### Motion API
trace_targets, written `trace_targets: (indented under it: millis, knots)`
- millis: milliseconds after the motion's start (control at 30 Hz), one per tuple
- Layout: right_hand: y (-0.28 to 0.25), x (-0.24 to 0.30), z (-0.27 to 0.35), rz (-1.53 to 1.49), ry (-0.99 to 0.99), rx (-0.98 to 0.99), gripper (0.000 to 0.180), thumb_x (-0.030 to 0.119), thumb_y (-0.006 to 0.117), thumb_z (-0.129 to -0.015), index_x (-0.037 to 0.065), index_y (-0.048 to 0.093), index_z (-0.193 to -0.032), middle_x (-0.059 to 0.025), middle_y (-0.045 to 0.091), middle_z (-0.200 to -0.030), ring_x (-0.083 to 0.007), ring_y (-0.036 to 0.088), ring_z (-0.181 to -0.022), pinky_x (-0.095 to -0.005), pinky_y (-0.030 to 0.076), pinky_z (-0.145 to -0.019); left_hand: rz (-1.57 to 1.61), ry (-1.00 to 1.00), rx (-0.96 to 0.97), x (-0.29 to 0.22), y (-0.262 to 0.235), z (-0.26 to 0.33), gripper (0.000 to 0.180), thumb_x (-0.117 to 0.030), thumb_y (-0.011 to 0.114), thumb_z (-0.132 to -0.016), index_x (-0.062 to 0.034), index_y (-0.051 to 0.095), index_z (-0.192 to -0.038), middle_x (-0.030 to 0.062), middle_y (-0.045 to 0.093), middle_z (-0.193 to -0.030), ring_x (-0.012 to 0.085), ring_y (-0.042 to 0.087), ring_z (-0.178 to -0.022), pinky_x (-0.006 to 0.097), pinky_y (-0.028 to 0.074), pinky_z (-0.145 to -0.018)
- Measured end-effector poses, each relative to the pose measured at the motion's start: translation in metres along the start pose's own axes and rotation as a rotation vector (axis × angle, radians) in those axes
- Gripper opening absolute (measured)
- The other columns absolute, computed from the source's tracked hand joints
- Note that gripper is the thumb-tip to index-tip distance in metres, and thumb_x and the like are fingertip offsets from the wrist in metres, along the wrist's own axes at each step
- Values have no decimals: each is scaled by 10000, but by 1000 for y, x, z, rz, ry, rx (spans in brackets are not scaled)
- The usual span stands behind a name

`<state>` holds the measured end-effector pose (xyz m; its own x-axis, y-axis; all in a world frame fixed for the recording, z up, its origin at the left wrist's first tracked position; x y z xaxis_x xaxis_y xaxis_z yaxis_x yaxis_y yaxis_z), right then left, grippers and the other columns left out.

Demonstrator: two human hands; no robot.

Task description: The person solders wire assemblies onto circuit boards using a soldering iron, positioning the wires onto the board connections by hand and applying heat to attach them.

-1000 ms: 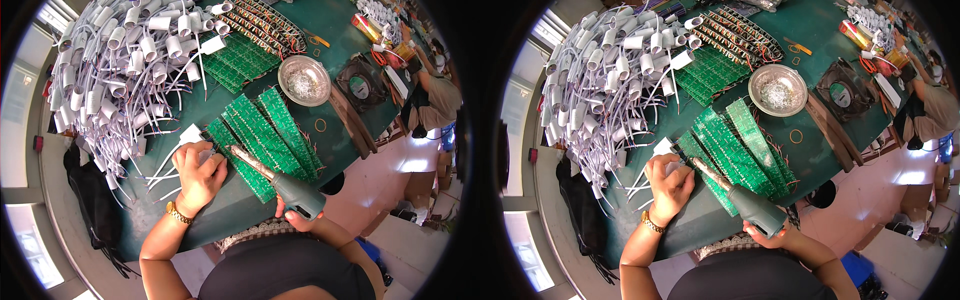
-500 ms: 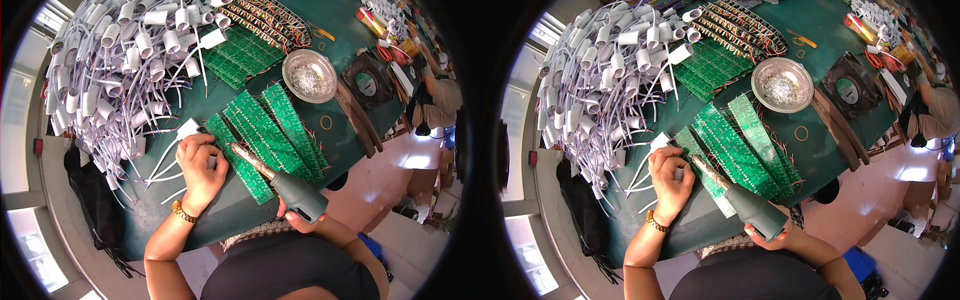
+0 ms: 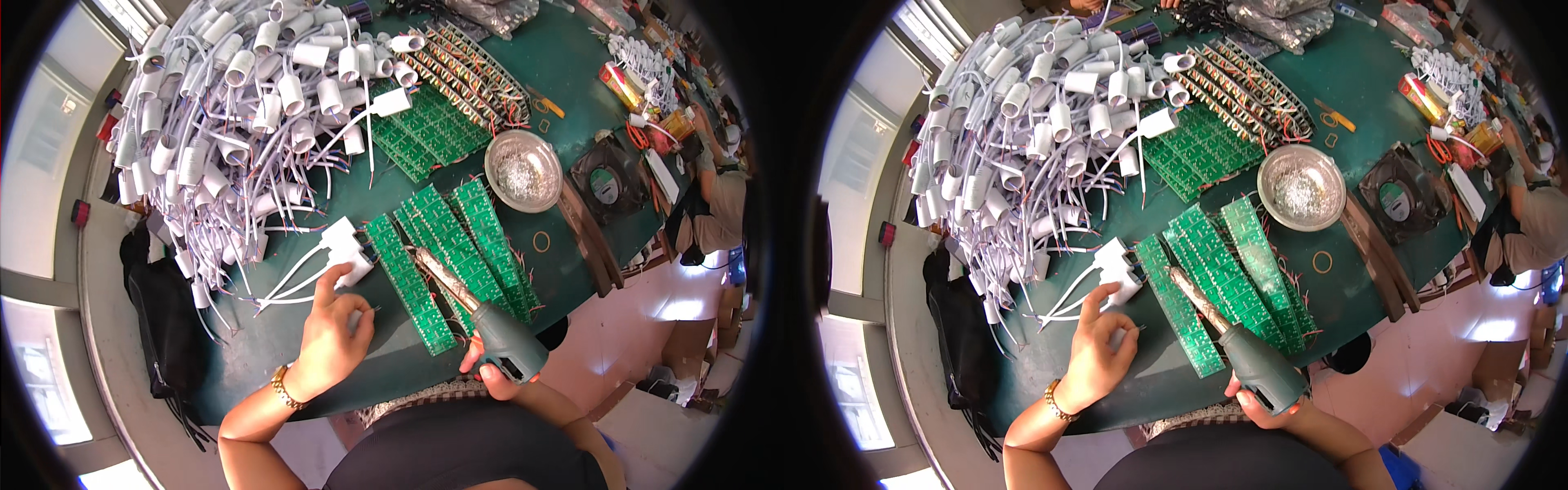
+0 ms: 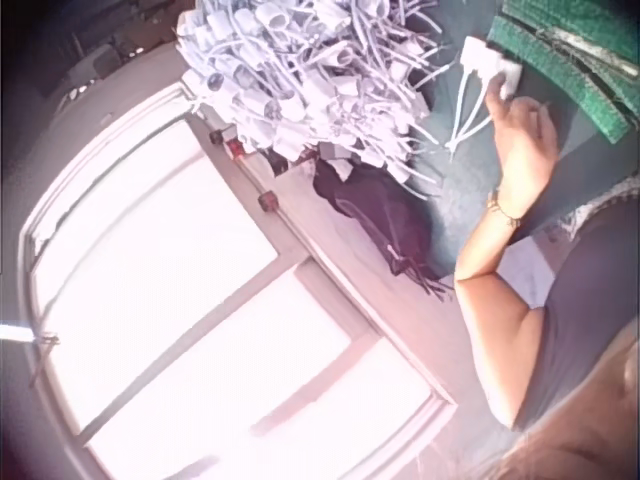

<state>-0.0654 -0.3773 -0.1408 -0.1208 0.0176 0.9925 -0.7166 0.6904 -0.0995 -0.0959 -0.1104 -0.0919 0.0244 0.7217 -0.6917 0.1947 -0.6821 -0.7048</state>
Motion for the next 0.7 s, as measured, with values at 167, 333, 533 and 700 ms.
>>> trace_targets:
  millis: [167,333,533,700]
  knots:
    - [6,0,2,-213,-43,-124,482,261,556,-890,43,378,-1281,-104,567,-893,-206,603,-721,-345,505,-633,-4,-206,106,15,-9,12,90,-47,655,-784,-9,613,-854,272,475,-1279,421,562,-1086,419,493,-857]
    - [8,0,7,-287,-142,-187,210,4,563,-871,7,526,-1078,-91,579,-915,-160,625,-750,-300,531,-662,-117,5,35,1,1,11,122,1,625,-777,22,557,-876,252,541,-1071,425,578,-916,441,502,-775]
    - [6,4,18,-339,-163,-277,260,-26,544,-866,-13,514,-1124,-91,585,-938,-152,613,-749,-304,539,-654,-381,316,-40,-9,-11,-21,128,36,632,-763,52,555,-864,298,489,-1177,397,599,-885,438,512,-753]
    - [11,5,21,-383,-161,-327,224,-19,540,-875,-9,529,-1098,-82,581,-945,-141,605,-768,-300,537,-665,-201,248,30,9,-7,-75,73,38,613,-775,32,586,-842,335,370,-1371,360,643,-693,386,520,-619]
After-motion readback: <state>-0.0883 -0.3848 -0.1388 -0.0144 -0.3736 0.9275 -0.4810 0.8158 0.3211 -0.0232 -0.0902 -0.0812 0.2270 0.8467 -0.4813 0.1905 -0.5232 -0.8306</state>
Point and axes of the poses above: each hand's wrist, its own z-axis away from the middle knuckle, its own y-axis out of the palm, x = y × z, the point moved 2 cm from there along -z, towards the middle knuckle
